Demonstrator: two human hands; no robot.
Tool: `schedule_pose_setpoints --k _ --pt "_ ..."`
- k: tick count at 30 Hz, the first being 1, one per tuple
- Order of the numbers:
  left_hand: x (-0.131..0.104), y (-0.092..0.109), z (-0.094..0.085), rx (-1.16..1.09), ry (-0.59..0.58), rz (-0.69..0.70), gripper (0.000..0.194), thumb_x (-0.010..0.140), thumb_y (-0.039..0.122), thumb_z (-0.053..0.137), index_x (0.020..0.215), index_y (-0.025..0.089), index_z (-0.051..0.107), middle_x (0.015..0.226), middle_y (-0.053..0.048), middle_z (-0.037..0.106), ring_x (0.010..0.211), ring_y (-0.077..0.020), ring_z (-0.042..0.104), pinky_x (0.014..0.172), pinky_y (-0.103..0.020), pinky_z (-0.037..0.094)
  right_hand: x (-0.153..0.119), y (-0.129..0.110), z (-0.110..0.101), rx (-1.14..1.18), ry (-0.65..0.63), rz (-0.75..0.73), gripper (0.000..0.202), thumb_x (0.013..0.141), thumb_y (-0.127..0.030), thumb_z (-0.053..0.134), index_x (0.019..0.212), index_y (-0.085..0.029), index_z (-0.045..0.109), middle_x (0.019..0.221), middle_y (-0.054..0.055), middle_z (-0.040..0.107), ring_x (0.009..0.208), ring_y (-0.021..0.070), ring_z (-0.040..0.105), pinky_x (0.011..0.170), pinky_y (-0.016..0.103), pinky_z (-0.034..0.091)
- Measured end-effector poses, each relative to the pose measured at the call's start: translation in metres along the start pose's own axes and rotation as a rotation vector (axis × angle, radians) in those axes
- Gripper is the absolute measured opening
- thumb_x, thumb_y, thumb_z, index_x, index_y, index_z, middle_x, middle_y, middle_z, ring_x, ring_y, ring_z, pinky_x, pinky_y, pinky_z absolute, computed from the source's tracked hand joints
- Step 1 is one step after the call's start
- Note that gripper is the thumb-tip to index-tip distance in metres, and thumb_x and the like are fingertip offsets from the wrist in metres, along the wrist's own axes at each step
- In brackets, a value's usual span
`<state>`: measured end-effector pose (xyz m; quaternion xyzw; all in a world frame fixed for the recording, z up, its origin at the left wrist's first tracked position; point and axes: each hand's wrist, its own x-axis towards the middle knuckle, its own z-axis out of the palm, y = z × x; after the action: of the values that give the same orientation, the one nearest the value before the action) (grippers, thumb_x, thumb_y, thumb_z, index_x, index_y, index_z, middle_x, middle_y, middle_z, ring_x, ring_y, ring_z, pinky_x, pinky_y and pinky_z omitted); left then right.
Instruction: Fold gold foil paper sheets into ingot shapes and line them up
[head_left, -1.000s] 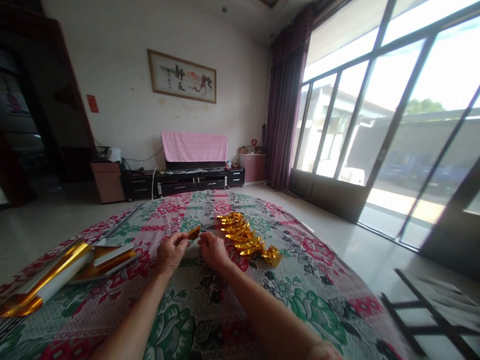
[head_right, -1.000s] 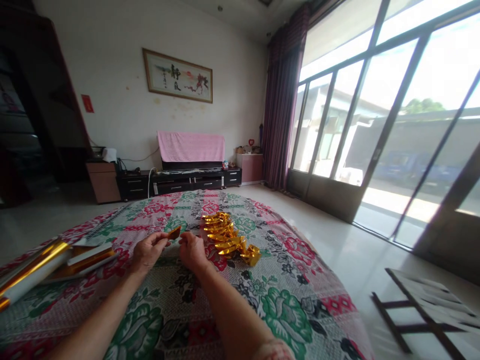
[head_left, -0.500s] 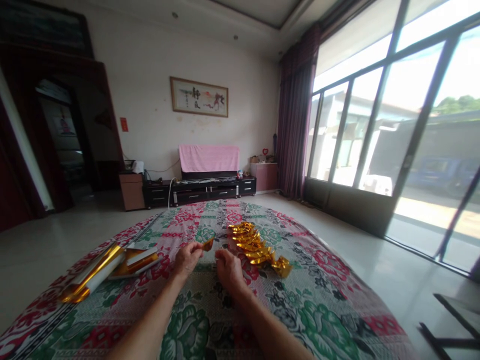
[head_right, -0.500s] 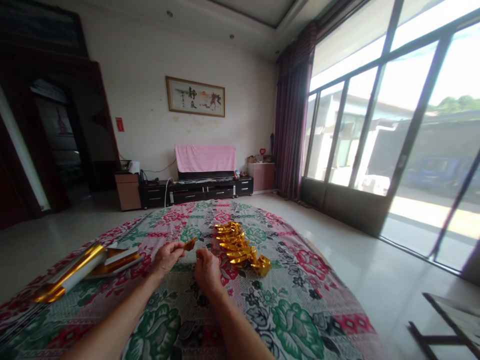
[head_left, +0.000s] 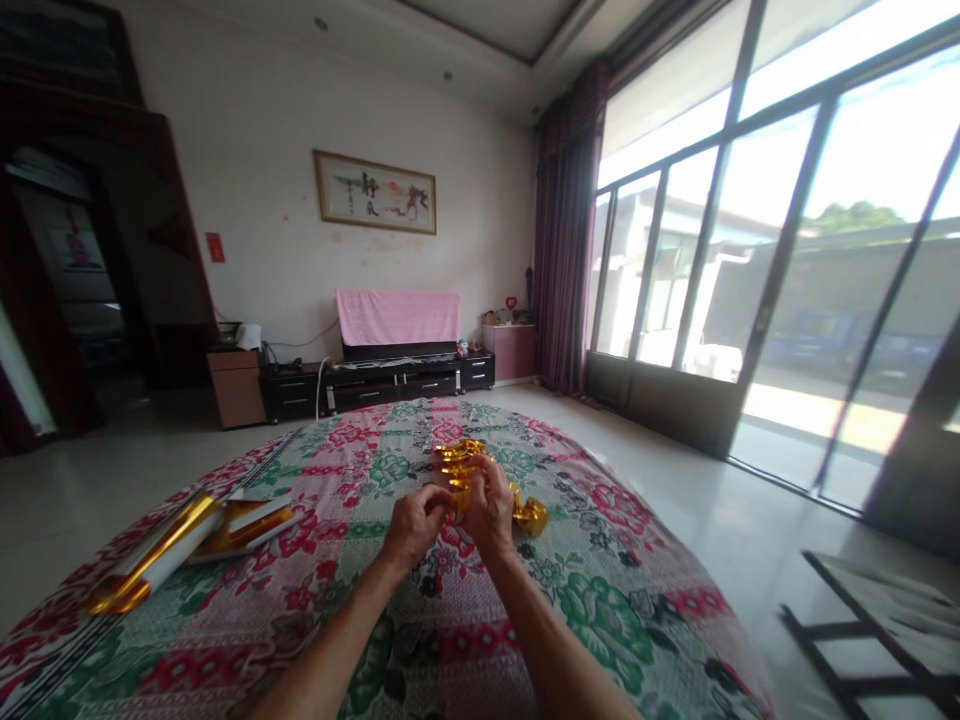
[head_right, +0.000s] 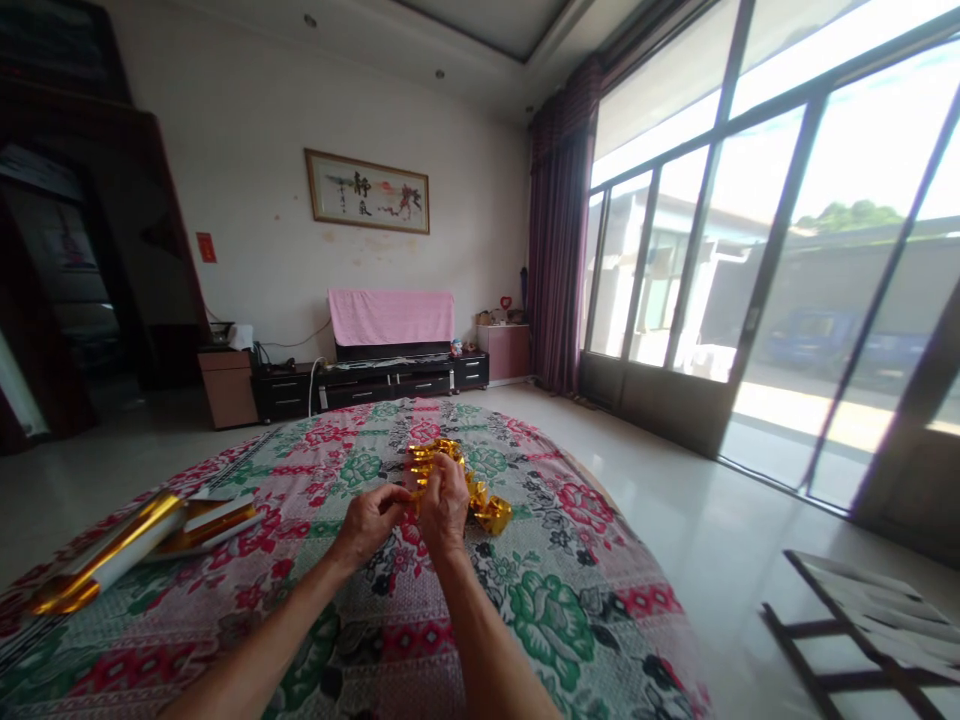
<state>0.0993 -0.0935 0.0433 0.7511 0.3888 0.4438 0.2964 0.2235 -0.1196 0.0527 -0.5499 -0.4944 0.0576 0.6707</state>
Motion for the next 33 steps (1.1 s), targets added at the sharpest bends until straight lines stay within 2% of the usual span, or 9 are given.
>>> schedule_pose_setpoints --k 4,6,11,21,27,33 --pt "-0.001 0.018 0.027 0.047 -0.023 0.023 0.022 0.073 0.022 0.048 0.082 0.019 0.067 0.067 -0.003 0.068 0.064 -0.0169 0.063 0.061 -0.025 0.046 0.011 0.010 -0.028 -0.039 -0.014 0.043 0.027 0.080 -0.026 0.038 0.094 -0.019 0.060 0.094 0.005 0.064 0.086 0.0164 0.057 0.079 0.027 0.042" --pt "-0.002 0.023 0.037 0.064 -0.019 0.024 0.023 0.073 0.019 0.047 0.083 0.018 0.067 0.069 -0.003 0.069 0.068 -0.0173 0.064 0.063 -0.025 0.046 0.016 0.017 -0.039 -0.068 0.029 0.050 0.027 0.079 -0.027 0.039 0.095 -0.020 0.060 0.096 0.004 0.064 0.089 0.0166 0.057 0.080 0.027 0.041" --pt "-0.005 0.025 0.050 0.130 -0.037 0.052 0.024 0.072 0.015 0.046 0.081 0.018 0.067 0.077 -0.004 0.070 0.072 -0.0169 0.064 0.069 -0.026 0.045 0.022 0.030 -0.053 -0.061 0.110 0.082 0.029 0.079 -0.027 0.037 0.096 -0.018 0.059 0.096 0.006 0.065 0.088 0.0172 0.057 0.082 0.029 0.041" --pt "-0.008 0.008 0.060 0.203 -0.069 0.055 0.024 0.072 0.014 0.048 0.084 0.019 0.068 0.081 -0.004 0.071 0.077 -0.0176 0.064 0.072 -0.027 0.046 0.022 0.041 -0.046 -0.092 0.079 0.067 0.027 0.077 -0.025 0.041 0.094 -0.019 0.060 0.093 0.005 0.066 0.085 0.0162 0.059 0.079 0.027 0.043" --pt "-0.008 0.012 0.063 0.254 -0.098 0.093 0.024 0.074 0.014 0.047 0.084 0.019 0.068 0.082 -0.003 0.071 0.079 -0.0163 0.064 0.072 -0.025 0.045 0.019 0.041 -0.038 -0.108 0.005 -0.006 0.026 0.078 -0.025 0.039 0.088 -0.018 0.062 0.085 0.005 0.066 0.079 0.0161 0.059 0.072 0.026 0.043" --pt "-0.009 0.014 0.061 0.265 -0.106 0.071 0.022 0.075 0.018 0.049 0.086 0.021 0.068 0.082 -0.001 0.071 0.078 -0.0154 0.064 0.072 -0.023 0.044 0.016 0.043 -0.036 -0.110 -0.018 0.000 0.028 0.080 -0.026 0.037 0.085 -0.018 0.063 0.077 0.003 0.065 0.073 0.0154 0.058 0.067 0.024 0.043"
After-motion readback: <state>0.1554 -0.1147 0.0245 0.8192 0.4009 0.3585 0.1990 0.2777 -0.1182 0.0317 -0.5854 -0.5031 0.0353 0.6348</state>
